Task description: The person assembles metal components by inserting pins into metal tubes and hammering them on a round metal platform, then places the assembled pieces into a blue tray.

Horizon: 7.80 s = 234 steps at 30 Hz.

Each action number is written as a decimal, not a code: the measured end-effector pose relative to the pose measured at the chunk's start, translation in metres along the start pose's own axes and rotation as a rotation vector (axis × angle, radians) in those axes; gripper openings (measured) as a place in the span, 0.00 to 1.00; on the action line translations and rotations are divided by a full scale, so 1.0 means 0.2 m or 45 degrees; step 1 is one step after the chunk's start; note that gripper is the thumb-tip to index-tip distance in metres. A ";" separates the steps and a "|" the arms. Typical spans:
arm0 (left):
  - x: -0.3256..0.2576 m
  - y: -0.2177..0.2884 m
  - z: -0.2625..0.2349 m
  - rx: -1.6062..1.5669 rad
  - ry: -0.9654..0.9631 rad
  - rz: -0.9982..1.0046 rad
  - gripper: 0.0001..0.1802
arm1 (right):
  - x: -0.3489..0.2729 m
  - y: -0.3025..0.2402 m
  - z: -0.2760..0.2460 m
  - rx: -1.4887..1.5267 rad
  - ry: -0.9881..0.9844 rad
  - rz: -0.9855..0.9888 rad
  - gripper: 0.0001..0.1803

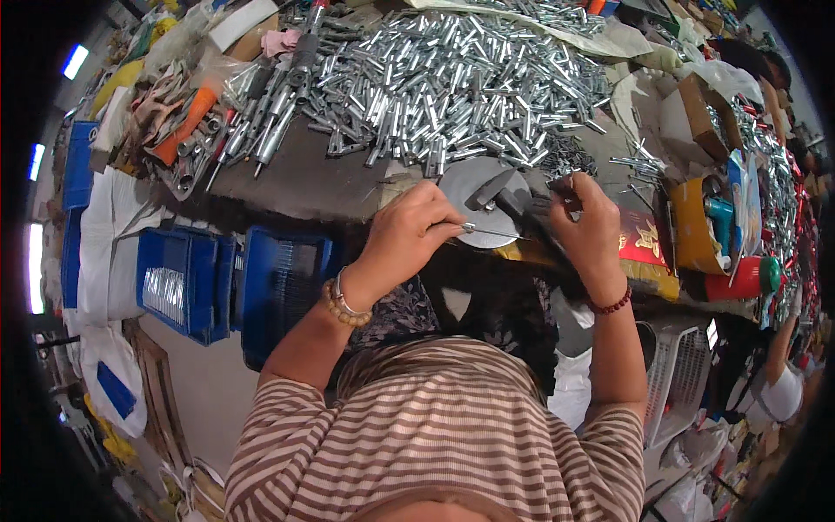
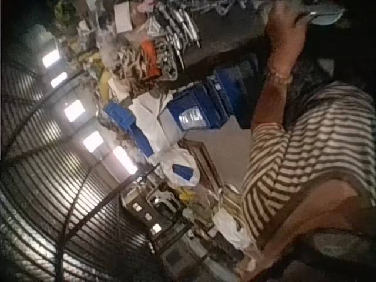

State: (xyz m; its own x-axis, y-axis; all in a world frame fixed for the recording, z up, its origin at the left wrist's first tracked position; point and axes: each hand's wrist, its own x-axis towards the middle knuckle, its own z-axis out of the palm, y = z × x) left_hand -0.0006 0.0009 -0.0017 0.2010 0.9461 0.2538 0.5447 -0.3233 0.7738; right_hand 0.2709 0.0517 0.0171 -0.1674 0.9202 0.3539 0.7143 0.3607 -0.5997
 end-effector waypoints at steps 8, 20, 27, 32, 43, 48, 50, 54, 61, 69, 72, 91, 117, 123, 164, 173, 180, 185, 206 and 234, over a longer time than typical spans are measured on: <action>-0.02 -0.01 0.01 0.038 0.034 0.080 0.06 | -0.04 -0.24 0.16 0.199 -0.198 -0.374 0.16; 0.00 -0.02 0.00 0.068 0.096 0.161 0.05 | -0.08 -0.28 0.22 0.507 -0.280 -0.078 0.34; -0.03 -0.04 0.03 0.160 0.134 0.152 0.07 | -0.09 -0.31 0.25 -0.024 -0.154 -0.467 0.27; -0.03 -0.02 0.03 0.184 0.165 0.162 0.08 | -0.12 -0.39 0.22 -0.158 -0.164 -0.586 0.21; -0.01 -0.02 0.03 0.046 0.092 0.098 0.06 | -0.13 -0.15 0.02 -0.328 -0.163 -0.202 0.18; -0.01 -0.03 0.01 0.038 0.068 0.106 0.06 | -0.23 -0.21 -0.04 0.016 -0.095 -0.111 0.17; -0.01 -0.02 0.01 0.040 0.069 0.057 0.07 | -0.27 -0.24 -0.06 -0.131 -0.121 -0.298 0.16; -0.01 -0.04 0.02 0.032 0.054 0.083 0.07 | -0.29 -0.27 -0.02 -0.143 0.099 -0.468 0.17; -0.01 -0.03 0.01 0.014 0.046 0.079 0.07 | -0.26 -0.25 -0.02 -0.167 -0.132 -0.326 0.18; -0.02 -0.04 0.02 -0.035 0.019 0.014 0.07 | -0.18 -0.22 0.01 -0.406 -0.159 -0.336 0.13; -0.04 -0.05 0.02 -0.015 0.031 0.026 0.07 | -0.29 -0.27 0.06 -0.401 -0.280 -0.257 0.13; -0.26 0.02 0.26 -1.147 0.386 -0.453 0.33 | -0.46 -0.39 0.20 0.722 -0.627 0.502 0.05; -1.07 -1.69 -0.18 -0.755 1.369 -1.502 0.27 | -0.30 -0.21 0.24 0.822 -0.146 0.578 0.12; -1.27 -2.24 -0.10 -0.188 1.565 -1.527 0.25 | -0.31 -0.19 0.25 0.835 -0.206 0.572 0.12; 0.04 -0.26 -0.49 0.308 0.178 -0.454 0.12 | -0.26 0.09 -0.26 0.284 -0.060 0.342 0.07; -0.01 -0.13 -0.43 0.103 0.209 -0.345 0.08 | 0.02 0.74 -0.37 -1.019 0.096 0.098 0.06; 0.00 0.05 -0.17 0.207 -0.074 0.086 0.09 | -0.02 0.07 -0.20 -0.157 -0.020 -0.183 0.08; 0.04 0.06 -0.09 0.304 -0.127 0.185 0.10 | -0.11 -0.20 0.03 -0.217 -0.214 -0.526 0.07; 0.05 0.01 -0.03 0.249 0.009 0.153 0.07 | -0.10 -0.17 0.10 -0.219 -0.161 -0.607 0.05; 0.02 0.00 0.01 0.154 0.028 0.186 0.07 | -0.13 0.19 -0.13 -0.210 0.116 0.028 0.08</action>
State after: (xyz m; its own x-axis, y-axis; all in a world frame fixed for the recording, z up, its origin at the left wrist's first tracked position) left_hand 0.0024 0.0040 -0.0025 0.2680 0.8886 0.3723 0.6054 -0.4559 0.6524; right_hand 0.3196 0.0379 0.0044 -0.0935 0.9072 0.4103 0.8199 0.3039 -0.4851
